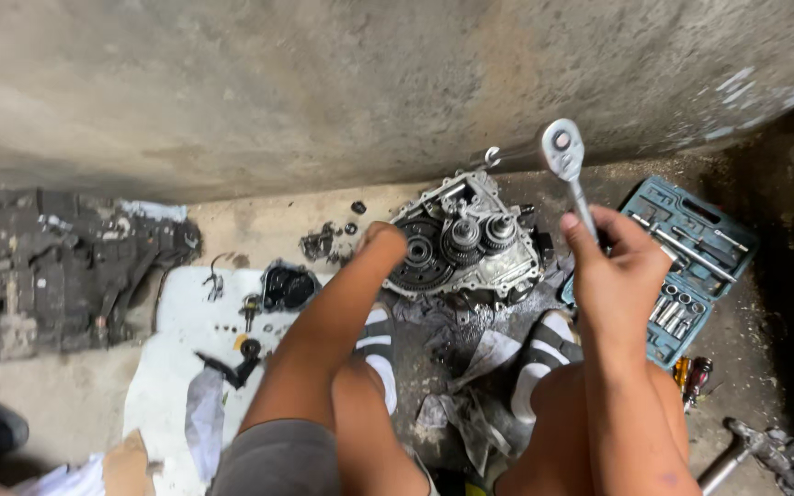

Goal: The person sits on the floor and uses a ratchet wrench to tighten bolts on an engine block. They adjust the internal gears and camshafts by hand, then continue tightening bolts in sequence.

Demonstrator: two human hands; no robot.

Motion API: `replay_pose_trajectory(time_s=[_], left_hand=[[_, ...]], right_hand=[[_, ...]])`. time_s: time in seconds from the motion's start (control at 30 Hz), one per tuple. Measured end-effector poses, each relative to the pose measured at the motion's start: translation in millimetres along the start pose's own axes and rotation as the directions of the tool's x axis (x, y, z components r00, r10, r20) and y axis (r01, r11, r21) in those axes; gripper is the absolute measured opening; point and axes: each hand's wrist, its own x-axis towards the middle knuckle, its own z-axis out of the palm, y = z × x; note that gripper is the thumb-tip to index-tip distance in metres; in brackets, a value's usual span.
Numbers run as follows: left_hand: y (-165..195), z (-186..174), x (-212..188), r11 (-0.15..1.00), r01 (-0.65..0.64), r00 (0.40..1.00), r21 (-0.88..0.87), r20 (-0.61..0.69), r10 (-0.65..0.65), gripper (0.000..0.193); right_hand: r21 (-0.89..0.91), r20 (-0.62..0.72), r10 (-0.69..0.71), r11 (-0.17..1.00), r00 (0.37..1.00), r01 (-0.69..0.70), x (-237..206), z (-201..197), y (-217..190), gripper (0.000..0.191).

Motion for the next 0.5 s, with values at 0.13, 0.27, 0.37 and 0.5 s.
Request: replay_pose_trajectory(time_s=[0.13,0.27,0.37,0.5], left_hand=[[-31,-10,31,0.969,0.021,0.976,-0.248,-0.204,-0.074,0.032],[-11,3,51,0.900,0.093,0.981,-0.426,-0.117,-0.156,0.043],[10,17,67,0.884,0.086,0.975,-0.460,-0.143,-0.169,0.042],[37,34,76,0.906,0.127,0.957,-0.403,-0.192,-0.219,0.033]], right_hand=[[-0.120,0.009,0.048,0.992,0.999,-0.046,11,15,-3,0.022],[-0.130,0.025,0.086,0.988,0.996,-0.082,25,35,-1,0.023],[-0.035,0.048,0.033,0.999,0.998,-0.031,39,53,3,0.024],[0.017,0.015,0.228,0.973,0.973,-0.229,44,70,-1,0.025]])
